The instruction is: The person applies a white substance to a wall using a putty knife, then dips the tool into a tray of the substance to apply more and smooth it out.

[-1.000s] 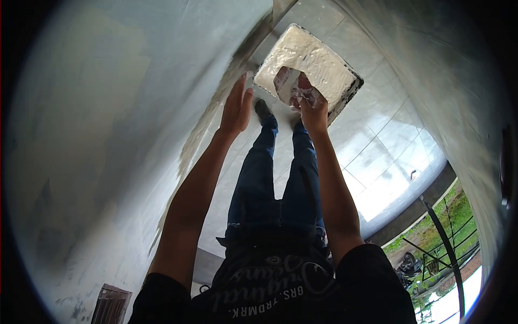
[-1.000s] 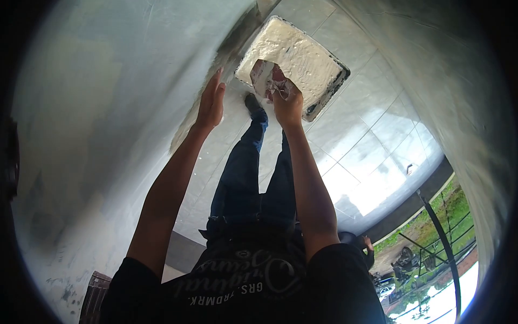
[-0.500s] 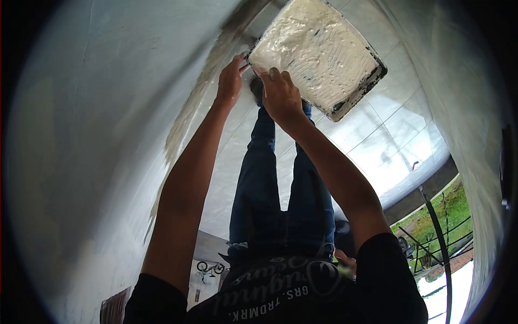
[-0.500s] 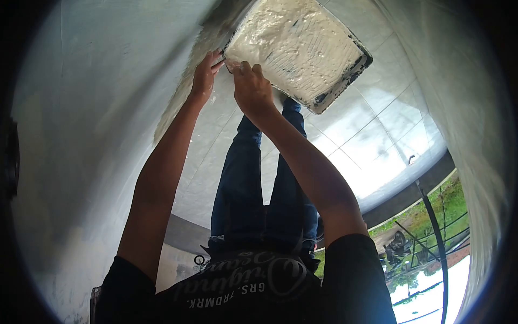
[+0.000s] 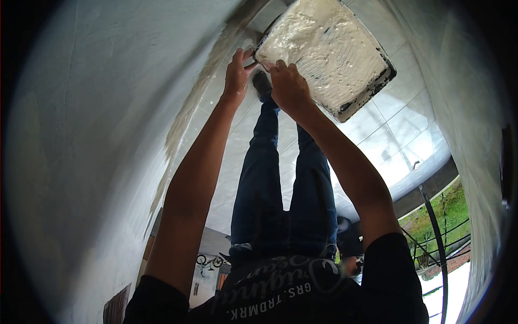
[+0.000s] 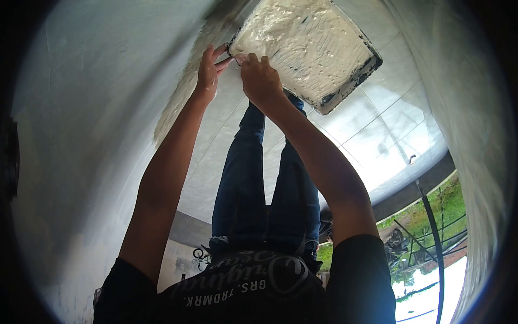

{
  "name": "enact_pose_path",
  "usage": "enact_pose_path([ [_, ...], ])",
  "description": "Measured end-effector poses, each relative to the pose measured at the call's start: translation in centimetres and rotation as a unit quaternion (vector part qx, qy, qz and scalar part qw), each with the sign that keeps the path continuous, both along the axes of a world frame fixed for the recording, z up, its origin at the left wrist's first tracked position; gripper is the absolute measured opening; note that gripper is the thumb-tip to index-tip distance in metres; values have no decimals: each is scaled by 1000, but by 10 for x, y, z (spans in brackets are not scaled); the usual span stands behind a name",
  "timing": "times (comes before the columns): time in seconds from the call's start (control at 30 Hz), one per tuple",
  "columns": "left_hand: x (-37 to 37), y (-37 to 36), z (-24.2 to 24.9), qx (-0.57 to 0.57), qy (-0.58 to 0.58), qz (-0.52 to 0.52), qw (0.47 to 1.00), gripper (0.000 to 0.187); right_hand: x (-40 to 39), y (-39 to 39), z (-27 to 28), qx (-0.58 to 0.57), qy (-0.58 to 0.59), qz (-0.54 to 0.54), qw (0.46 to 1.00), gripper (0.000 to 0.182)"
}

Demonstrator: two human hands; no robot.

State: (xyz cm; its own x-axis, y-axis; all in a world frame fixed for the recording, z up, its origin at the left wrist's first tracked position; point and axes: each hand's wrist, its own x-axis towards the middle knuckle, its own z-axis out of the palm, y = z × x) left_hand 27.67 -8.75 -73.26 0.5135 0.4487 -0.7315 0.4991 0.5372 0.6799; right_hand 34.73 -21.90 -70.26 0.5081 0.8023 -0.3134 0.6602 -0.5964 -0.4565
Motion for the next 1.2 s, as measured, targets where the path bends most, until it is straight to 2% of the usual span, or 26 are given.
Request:
enact_pose_path([
  [0.13,2,0,8,-11,11,2,1000,70,10,-15,-2,0,24,-39,999,18],
  [0.2,4,-1,16,-20,4,16,1000,70,20,-33,-15,157,-11,-151,976,19],
  [0.27,1,-1,10,-16,0,17,1000,71,30,-49,-19,167,21,-185,968,23],
  [0.33,1,-2,7,-12,-6,17,1000,71,37,-62,-15,99,161,-309,932,29],
  [0.4,0,-3,5,-8,12,-5,1000,70,40,-72,-20,102,198,-333,916,31],
  [0.47,0,-4,4,-4,10,-5,1000,70,42,-76,-16,65,285,-415,861,30],
  [0.67,1,-6,12,-15,0,15,1000,71,52,-98,-31,63,368,-459,806,30],
  [0.73,1,-7,13,-16,3,13,1000,72,49,-107,-38,91,461,-506,723,33],
  [0.77,1,-7,13,-15,5,9,1000,72,46,-111,-42,91,461,-507,723,33],
  [0.83,1,-9,12,-15,6,5,1000,73,43,-115,-39,121,505,-525,675,36],
  [0.97,1,-11,10,-4,6,0,1000,75,34,-106,-32,142,508,-539,657,36],
  [1.03,0,-11,9,-9,-1,12,1000,74,29,-101,-33,176,526,-554,621,37],
  [1.13,1,-11,11,-5,-6,9,1000,74,27,-98,-32,152,507,-546,649,36],
  [1.2,1,-11,11,-7,-3,9,1000,72,20,-98,-31,157,506,-560,637,36],
])
